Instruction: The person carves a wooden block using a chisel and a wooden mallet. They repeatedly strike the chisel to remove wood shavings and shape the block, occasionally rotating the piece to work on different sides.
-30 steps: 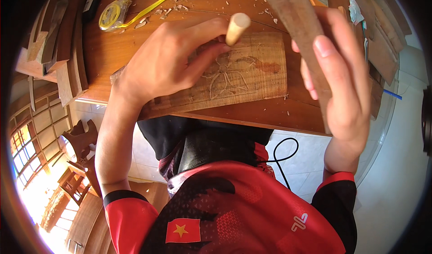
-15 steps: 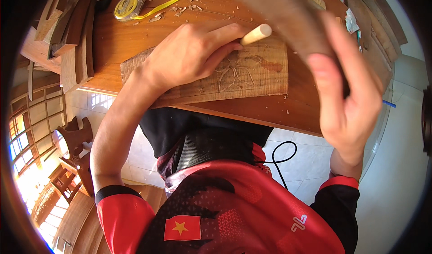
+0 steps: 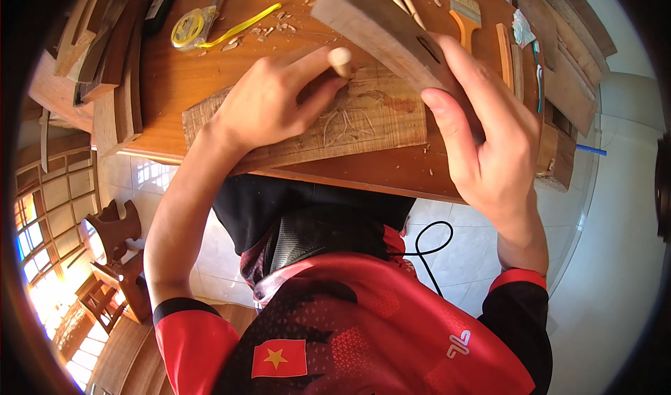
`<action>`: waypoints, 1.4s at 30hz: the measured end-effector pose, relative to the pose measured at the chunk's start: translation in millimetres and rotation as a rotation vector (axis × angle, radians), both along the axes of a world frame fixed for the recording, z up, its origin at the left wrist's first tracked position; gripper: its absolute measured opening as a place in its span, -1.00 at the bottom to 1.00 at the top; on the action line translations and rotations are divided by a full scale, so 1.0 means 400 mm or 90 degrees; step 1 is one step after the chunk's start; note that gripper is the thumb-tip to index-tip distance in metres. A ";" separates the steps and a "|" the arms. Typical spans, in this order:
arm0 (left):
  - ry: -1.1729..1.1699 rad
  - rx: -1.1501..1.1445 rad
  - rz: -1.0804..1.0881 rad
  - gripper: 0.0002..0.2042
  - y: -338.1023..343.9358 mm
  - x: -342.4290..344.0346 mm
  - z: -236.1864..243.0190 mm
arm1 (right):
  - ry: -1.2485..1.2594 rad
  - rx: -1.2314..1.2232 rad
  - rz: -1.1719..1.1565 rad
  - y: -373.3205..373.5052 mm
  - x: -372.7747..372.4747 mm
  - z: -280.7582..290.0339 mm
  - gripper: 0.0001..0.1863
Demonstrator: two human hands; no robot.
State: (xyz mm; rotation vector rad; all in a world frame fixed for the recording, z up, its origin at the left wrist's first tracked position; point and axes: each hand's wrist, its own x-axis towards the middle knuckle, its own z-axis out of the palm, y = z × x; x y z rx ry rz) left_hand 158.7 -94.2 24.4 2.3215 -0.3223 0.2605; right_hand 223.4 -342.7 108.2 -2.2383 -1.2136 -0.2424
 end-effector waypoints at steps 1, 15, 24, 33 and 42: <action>-0.004 -0.013 -0.001 -0.83 0.000 0.003 0.000 | 0.016 0.033 0.008 -0.008 0.008 -0.018 -0.57; 0.033 -0.124 0.045 -0.85 -0.013 -0.035 -0.009 | 0.213 0.105 -0.051 -0.064 0.011 -0.065 -0.53; -0.034 -0.057 0.020 -0.89 -0.011 -0.010 -0.019 | 0.150 0.079 0.017 -0.042 0.018 -0.030 -0.55; -0.038 -0.020 0.018 -0.87 -0.020 0.006 0.011 | 0.098 0.019 0.041 -0.026 0.010 0.035 -0.55; -0.175 0.059 0.005 -0.86 -0.014 0.013 -0.013 | 0.000 0.029 0.102 0.020 0.015 0.058 -0.61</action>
